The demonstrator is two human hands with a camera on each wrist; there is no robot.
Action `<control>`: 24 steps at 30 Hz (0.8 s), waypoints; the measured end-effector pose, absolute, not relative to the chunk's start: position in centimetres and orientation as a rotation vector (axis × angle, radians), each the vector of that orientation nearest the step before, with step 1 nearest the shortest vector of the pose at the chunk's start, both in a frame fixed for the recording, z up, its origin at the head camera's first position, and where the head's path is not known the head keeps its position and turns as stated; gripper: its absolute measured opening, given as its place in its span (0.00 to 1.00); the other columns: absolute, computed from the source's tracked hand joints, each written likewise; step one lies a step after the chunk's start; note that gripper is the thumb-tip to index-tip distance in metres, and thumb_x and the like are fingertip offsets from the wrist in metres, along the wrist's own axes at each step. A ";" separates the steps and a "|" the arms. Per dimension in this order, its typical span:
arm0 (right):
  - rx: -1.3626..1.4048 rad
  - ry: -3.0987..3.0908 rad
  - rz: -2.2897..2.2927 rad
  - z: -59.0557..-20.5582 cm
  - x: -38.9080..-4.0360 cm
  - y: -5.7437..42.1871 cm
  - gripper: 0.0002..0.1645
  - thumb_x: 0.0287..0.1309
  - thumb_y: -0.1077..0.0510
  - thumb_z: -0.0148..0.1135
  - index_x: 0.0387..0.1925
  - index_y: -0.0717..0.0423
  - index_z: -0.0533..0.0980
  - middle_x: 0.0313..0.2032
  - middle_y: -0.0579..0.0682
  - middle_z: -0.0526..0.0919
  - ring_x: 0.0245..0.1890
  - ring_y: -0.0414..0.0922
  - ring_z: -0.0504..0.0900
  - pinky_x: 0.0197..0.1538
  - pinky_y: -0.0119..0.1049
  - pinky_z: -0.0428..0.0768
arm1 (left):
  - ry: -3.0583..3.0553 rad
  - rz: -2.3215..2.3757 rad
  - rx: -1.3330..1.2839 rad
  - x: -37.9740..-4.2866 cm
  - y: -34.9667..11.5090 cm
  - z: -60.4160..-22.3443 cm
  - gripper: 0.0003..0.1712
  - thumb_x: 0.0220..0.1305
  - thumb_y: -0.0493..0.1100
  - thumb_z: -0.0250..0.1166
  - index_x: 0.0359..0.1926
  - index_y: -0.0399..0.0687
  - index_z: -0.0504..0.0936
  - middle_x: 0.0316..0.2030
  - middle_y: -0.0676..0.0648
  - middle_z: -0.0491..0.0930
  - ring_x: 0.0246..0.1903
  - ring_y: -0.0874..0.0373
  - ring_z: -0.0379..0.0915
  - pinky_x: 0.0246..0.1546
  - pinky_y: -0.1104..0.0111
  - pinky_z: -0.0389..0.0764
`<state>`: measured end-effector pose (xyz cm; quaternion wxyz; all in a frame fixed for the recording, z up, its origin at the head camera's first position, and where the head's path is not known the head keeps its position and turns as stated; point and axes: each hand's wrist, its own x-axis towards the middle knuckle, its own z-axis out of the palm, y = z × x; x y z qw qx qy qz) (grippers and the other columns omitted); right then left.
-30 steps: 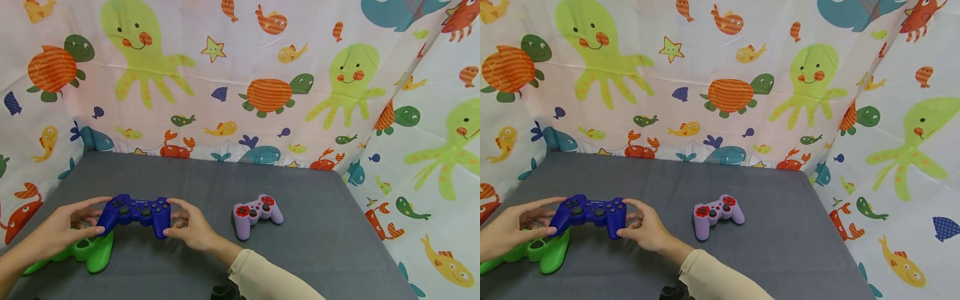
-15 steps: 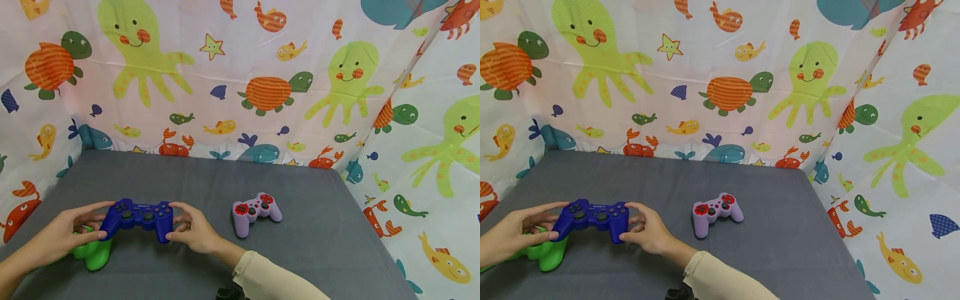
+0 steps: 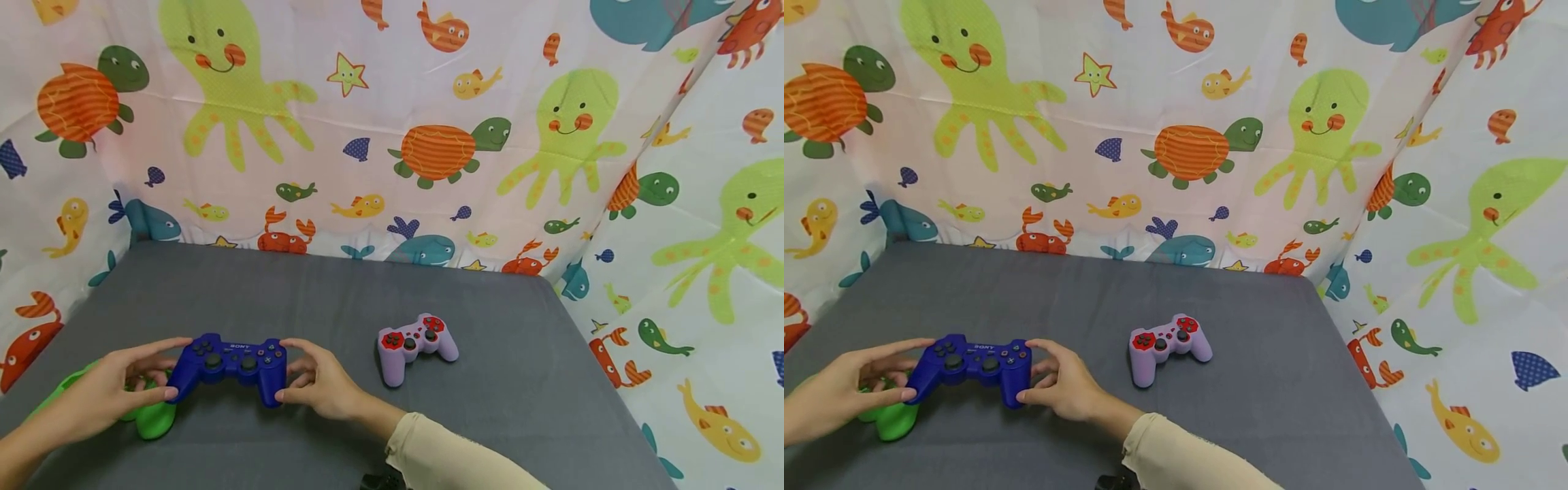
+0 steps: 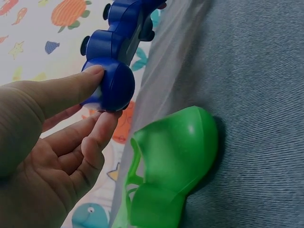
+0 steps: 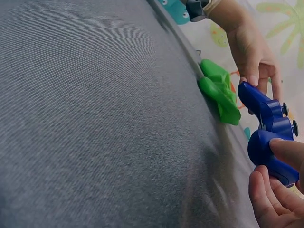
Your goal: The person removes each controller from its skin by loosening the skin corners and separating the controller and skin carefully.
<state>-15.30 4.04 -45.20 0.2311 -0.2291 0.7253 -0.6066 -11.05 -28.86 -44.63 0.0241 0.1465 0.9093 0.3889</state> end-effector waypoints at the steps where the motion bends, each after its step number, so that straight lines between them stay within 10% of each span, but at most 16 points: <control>1: -0.633 1.996 -1.659 -45.3 -15.3 4.1 0.44 0.55 0.72 0.70 0.71 0.49 0.67 0.48 0.67 0.86 0.32 0.38 0.87 0.35 0.26 0.81 | 2.805 1.200 0.441 -11.0 -28.8 -44.7 0.39 0.61 0.41 0.73 0.71 0.37 0.68 0.50 0.29 0.82 0.29 0.70 0.71 0.22 0.68 0.67; 24: -0.577 1.991 -1.538 -46.0 -14.6 4.0 0.42 0.55 0.70 0.72 0.68 0.49 0.68 0.40 0.54 0.88 0.24 0.36 0.85 0.31 0.34 0.85 | 2.697 1.065 0.341 -10.9 -29.5 -45.7 0.45 0.56 0.51 0.76 0.71 0.39 0.69 0.54 0.31 0.83 0.40 0.73 0.81 0.27 0.71 0.73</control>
